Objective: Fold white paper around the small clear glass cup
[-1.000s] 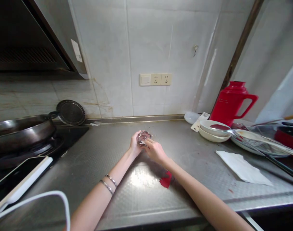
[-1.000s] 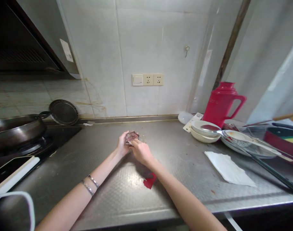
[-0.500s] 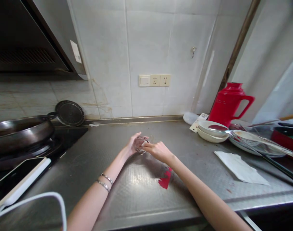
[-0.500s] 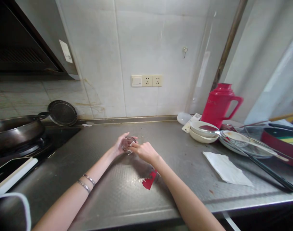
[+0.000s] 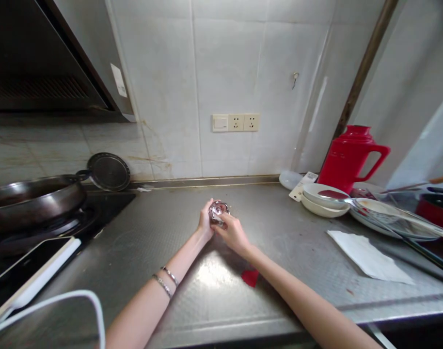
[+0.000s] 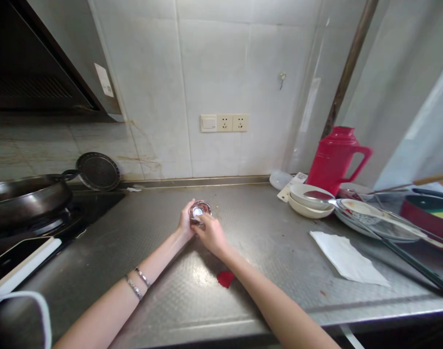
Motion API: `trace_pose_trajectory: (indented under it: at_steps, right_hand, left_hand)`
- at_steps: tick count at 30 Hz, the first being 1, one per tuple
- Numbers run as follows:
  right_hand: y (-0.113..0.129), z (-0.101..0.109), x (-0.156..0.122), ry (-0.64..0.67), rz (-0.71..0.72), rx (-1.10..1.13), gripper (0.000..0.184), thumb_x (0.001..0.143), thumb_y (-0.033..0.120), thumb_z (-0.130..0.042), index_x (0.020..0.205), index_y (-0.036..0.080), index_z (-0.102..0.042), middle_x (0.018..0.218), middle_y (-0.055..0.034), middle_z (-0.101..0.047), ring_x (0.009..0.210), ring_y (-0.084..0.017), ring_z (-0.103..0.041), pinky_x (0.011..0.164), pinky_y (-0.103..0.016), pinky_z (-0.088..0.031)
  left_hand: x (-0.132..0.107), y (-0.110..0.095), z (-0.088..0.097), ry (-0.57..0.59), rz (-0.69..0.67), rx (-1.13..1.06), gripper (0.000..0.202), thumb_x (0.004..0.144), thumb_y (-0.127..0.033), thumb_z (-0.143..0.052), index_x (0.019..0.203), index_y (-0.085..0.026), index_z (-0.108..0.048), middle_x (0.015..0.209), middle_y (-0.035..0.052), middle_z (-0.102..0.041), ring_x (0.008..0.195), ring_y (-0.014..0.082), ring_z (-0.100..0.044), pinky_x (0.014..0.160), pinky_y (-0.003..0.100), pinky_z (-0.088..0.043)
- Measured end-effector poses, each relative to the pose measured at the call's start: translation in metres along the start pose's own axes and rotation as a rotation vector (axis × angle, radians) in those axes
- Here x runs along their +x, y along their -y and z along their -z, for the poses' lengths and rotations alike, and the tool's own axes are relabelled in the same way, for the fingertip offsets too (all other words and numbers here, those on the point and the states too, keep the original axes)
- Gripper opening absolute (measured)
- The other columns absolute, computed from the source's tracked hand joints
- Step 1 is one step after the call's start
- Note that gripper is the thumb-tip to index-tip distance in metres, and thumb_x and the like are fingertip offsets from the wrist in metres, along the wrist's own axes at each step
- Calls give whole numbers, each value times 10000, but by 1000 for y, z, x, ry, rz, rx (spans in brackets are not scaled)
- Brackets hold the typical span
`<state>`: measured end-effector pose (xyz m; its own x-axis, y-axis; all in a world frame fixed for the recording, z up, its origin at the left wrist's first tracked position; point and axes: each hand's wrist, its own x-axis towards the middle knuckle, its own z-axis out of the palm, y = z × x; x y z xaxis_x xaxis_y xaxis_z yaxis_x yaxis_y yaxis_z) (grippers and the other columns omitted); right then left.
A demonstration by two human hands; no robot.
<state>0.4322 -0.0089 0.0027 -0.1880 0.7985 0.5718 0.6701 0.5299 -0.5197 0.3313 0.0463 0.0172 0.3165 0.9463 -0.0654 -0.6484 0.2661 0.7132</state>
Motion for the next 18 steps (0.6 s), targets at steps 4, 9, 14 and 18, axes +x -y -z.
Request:
trace_pose_trajectory:
  at_steps: [4, 9, 14, 18]
  right_hand:
    - [0, 11, 1, 44, -21, -187, 136, 866, 227, -535, 972, 213, -620, 1021, -51, -663, 881, -176, -614, 715, -229, -426]
    - [-6, 42, 1, 277, 131, -429, 267, 937, 221, -415, 1155, 252, -565, 1164, -52, -631, 906, -173, -634, 662, -219, -426]
    - [-8, 54, 3, 464, 284, -509, 315, 936, 166, -401, 1168, 288, -575, 1197, -26, -623, 890, -154, -641, 652, -212, -435]
    - [-8, 54, 5, 428, 289, -495, 276, 930, 193, -430, 1096, 293, -627, 1243, 1, -603, 982, -166, -617, 707, -219, -460]
  left_hand:
    - [-4, -1, -4, 64, -75, -20, 284, 844, -355, -490, 829, -117, -644, 718, 76, -701, 638, 180, -659, 616, 269, -490]
    - [-2, -19, 7, 197, 149, 33, 506, 862, -524, -392, 927, -96, -655, 785, 148, -716, 699, 254, -678, 589, 338, -506]
    - [4, -23, 21, 103, 331, 200, 481, 834, -524, -473, 914, -92, -668, 659, 112, -702, 499, 204, -628, 464, 295, -475]
    - [6, -16, 19, 56, 317, 223, 325, 825, -381, -529, 845, -90, -674, 579, 65, -672, 417, 155, -577, 415, 248, -439]
